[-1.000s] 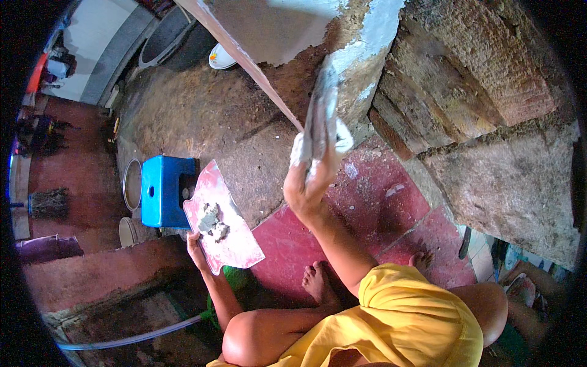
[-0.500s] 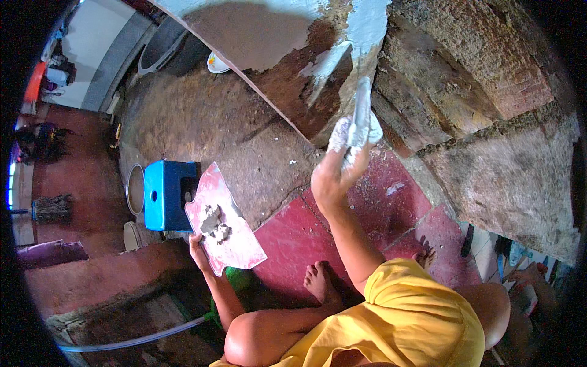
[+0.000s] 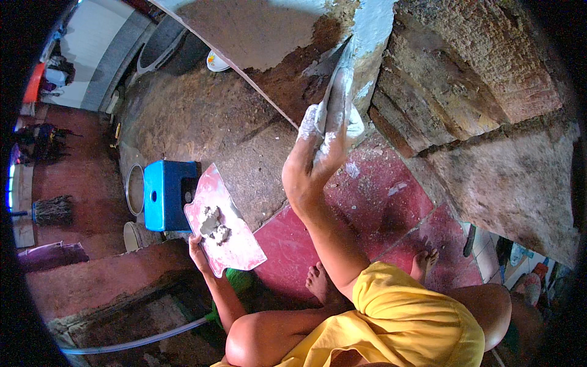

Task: The person applies white plaster to a damaged section of a corner wall using a putty knife, repeatedly picking up more plaster from a handheld tray.

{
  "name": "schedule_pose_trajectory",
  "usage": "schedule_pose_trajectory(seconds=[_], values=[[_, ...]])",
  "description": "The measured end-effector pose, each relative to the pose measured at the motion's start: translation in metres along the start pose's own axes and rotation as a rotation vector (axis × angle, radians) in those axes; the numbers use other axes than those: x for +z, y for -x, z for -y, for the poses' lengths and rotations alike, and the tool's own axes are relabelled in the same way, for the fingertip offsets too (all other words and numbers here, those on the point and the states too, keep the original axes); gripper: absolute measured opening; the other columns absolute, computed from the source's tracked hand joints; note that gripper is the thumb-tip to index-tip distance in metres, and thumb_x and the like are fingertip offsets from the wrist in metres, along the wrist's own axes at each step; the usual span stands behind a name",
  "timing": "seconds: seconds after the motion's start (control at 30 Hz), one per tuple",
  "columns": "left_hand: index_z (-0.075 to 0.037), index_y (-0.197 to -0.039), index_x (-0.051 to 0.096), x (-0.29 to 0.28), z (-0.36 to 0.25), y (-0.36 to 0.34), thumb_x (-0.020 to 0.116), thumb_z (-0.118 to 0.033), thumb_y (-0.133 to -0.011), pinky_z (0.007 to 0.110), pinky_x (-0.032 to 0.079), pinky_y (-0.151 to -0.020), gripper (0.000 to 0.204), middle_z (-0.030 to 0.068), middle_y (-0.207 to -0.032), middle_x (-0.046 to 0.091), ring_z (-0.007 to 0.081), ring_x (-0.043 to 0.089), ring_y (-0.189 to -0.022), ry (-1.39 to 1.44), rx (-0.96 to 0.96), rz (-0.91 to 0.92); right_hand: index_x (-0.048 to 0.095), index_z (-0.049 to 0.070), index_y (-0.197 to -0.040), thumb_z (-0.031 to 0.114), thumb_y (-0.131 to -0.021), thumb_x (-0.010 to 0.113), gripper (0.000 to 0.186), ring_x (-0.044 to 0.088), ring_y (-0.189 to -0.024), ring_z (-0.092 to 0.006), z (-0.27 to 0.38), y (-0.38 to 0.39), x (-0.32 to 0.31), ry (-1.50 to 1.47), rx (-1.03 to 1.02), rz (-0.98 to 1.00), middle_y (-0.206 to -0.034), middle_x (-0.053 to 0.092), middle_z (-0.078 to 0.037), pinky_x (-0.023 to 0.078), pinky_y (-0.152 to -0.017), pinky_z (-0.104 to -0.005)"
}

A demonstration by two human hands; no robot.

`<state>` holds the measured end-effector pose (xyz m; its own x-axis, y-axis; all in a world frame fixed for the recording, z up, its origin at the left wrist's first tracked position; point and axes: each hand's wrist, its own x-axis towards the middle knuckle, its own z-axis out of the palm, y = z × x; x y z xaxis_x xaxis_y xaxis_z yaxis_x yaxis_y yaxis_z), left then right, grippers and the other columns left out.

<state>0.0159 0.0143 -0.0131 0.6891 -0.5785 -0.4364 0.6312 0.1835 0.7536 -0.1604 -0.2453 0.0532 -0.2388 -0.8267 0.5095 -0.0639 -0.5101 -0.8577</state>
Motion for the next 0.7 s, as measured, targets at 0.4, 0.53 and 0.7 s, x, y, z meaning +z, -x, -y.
schedule_pose_trajectory(seconds=[0.4,0.53,0.7], values=[[0.004,-0.099,0.049,0.011,0.003,0.002,0.045,-0.014,-0.069,0.036,0.048,-0.071,0.035,0.0136,-0.091,0.057,0.0247,0.058,-0.077,-0.001,-0.016,-0.004,0.041,-0.008,-0.112,0.005,-0.079,0.044,0.036,0.038,-0.109,-0.0369,0.017,0.01,0.005,0.009,-0.122,-0.01,-0.117,0.04,-0.025,0.026,-0.093,-0.042],[0.004,-0.098,0.049,-0.004,0.001,-0.003,0.046,-0.014,-0.069,0.035,0.047,-0.072,0.035,0.013,-0.091,0.057,0.0241,0.057,-0.077,-0.037,0.044,-0.01,0.039,-0.006,-0.115,0.004,-0.081,0.043,0.036,0.038,-0.109,-0.0344,0.022,0.016,-0.006,-0.078,-0.133,0.047,-0.119,0.039,-0.024,0.026,-0.092,-0.0423],[0.004,-0.099,0.049,0.001,0.003,-0.001,0.046,-0.015,-0.068,0.034,0.046,-0.075,0.036,0.0134,-0.092,0.057,0.0243,0.057,-0.08,-0.025,-0.015,-0.007,0.032,-0.005,-0.116,0.004,-0.084,0.036,0.034,0.037,-0.11,-0.026,-0.012,0.024,-0.024,-0.161,-0.085,-0.023,-0.116,0.037,-0.023,0.036,-0.085,-0.0364]])
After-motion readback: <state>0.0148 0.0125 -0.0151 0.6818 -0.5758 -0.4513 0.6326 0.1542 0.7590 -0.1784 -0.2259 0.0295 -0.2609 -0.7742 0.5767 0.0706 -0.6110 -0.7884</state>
